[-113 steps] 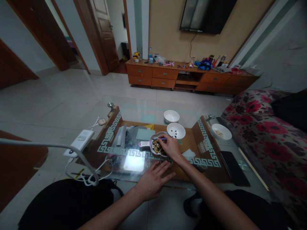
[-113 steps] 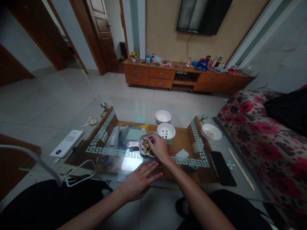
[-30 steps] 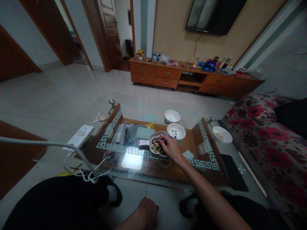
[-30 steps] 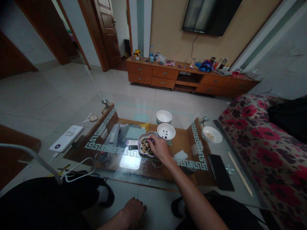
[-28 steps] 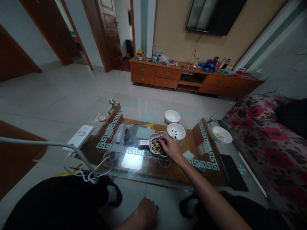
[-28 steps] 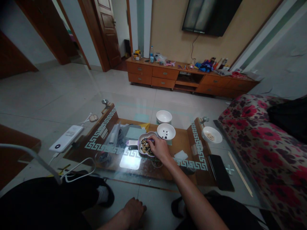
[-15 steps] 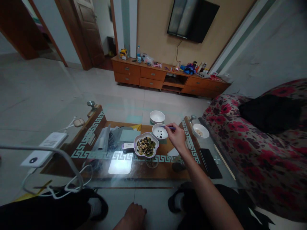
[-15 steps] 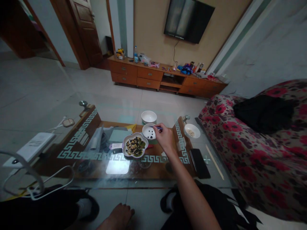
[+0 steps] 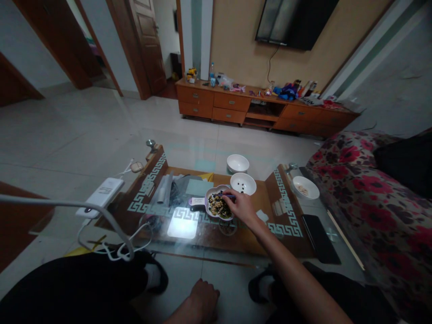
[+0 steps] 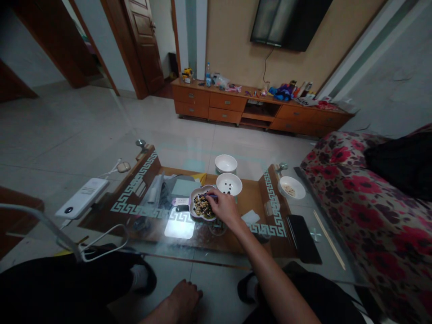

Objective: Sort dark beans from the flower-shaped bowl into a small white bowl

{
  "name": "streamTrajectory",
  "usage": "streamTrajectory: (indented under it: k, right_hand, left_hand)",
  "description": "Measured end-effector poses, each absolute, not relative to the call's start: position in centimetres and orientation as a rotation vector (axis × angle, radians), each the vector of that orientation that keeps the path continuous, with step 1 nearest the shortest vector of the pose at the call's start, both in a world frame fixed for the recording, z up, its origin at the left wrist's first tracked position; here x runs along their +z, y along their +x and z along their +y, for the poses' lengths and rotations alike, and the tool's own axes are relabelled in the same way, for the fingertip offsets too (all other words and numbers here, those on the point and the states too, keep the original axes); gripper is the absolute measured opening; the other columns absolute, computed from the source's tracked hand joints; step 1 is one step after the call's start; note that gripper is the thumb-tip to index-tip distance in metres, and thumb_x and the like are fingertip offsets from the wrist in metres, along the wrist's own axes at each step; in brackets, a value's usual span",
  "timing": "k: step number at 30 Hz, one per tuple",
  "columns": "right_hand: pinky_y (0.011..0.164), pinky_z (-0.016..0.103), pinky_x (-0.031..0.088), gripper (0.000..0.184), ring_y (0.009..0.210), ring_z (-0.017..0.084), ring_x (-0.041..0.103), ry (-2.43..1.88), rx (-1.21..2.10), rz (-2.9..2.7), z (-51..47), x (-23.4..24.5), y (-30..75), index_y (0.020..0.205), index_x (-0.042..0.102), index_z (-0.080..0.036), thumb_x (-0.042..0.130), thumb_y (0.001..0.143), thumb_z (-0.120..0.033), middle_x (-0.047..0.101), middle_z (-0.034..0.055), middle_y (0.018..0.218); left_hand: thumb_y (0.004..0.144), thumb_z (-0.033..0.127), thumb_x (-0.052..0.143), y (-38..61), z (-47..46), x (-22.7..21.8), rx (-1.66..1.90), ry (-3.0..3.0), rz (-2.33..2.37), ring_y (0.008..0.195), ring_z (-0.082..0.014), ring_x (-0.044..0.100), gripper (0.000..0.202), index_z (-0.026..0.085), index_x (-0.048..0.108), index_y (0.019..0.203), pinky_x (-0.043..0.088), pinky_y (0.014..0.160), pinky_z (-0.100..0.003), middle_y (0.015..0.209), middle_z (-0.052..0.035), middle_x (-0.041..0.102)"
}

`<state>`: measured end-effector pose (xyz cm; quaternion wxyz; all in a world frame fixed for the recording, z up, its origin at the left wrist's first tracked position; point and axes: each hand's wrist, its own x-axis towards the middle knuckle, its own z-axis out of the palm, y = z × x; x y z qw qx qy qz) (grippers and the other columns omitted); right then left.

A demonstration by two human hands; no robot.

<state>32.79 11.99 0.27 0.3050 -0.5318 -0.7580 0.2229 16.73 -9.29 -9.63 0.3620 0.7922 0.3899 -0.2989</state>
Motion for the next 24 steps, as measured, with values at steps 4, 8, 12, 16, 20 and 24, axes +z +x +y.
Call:
streamTrajectory:
  k: [4, 8, 12, 16, 20, 24]
  right_hand:
    - [0.084, 0.035, 0.059, 0.016, 0.085, 0.025, 0.078, -1.434, 0.577, -2.041, 11.7, 0.4, 32.5, 0.109, 0.079, -0.029, 0.066, 0.1, -0.032, 0.083, 0.0026, 0.101]
    - [0.081, 0.034, 0.058, 0.016, 0.084, 0.025, 0.078, -1.442, 0.553, -2.05, 11.6, 0.5, 32.4, 0.11, 0.079, -0.028, 0.066, 0.1, -0.032, 0.083, 0.0024, 0.099]
    - [0.077, 0.032, 0.056, 0.017, 0.08, 0.025, 0.078, -1.449, 0.537, -2.06, 11.7, 0.2, 32.4, 0.11, 0.079, -0.028, 0.066, 0.1, -0.032, 0.082, 0.0026, 0.097]
    - [0.074, 0.031, 0.055, 0.018, 0.077, 0.025, 0.077, -1.459, 0.497, -2.08, 11.8, 0.0, 32.4, 0.11, 0.079, -0.026, 0.066, 0.101, -0.033, 0.082, 0.0031, 0.093]
    - [0.074, 0.031, 0.054, 0.017, 0.08, 0.026, 0.078, -1.473, 0.454, -2.112, 11.9, -0.1, 32.2, 0.11, 0.079, -0.026, 0.066, 0.101, -0.033, 0.082, 0.0038, 0.096]
    - [0.074, 0.03, 0.054, 0.016, 0.079, 0.025, 0.077, -1.47, 0.464, -2.119, 11.9, -0.2, 32.1, 0.109, 0.079, -0.027, 0.066, 0.101, -0.033, 0.082, 0.003, 0.094]
  left_hand:
    - [0.089, 0.046, 0.081, 16.7, -9.5, -10.1, -0.769, 2.032, 0.991, 0.121, -0.0422, 0.066, 0.057, 0.011, 0.07, 0.133, 0.05, 0.109, -0.054, 0.126, -0.0254, 0.07]
    - [0.089, 0.046, 0.077, 16.6, -9.6, -10.8, -0.771, 2.027, 1.0, 0.119, -0.0424, 0.067, 0.054, 0.013, 0.071, 0.133, 0.05, 0.108, -0.054, 0.125, -0.0234, 0.071]
    - [0.089, 0.047, 0.076, 16.5, -9.6, -11.1, -0.764, 2.031, 1.005, 0.12, -0.0422, 0.066, 0.056, 0.014, 0.07, 0.134, 0.049, 0.109, -0.055, 0.127, -0.0234, 0.07]
    - [0.089, 0.041, 0.076, 16.5, -9.5, -10.8, -0.776, 2.031, 0.999, 0.122, -0.0414, 0.066, 0.053, 0.013, 0.07, 0.134, 0.049, 0.11, -0.054, 0.128, -0.0239, 0.07]
    - [0.088, 0.039, 0.078, 16.7, -9.4, -10.6, -0.795, 2.017, 0.992, 0.12, -0.0425, 0.066, 0.053, 0.011, 0.071, 0.133, 0.05, 0.109, -0.055, 0.126, -0.0253, 0.07]
    - [0.091, 0.043, 0.076, 16.8, -9.4, -10.6, -0.801, 2.016, 0.983, 0.12, -0.043, 0.066, 0.055, 0.009, 0.07, 0.134, 0.05, 0.109, -0.056, 0.126, -0.0273, 0.069]
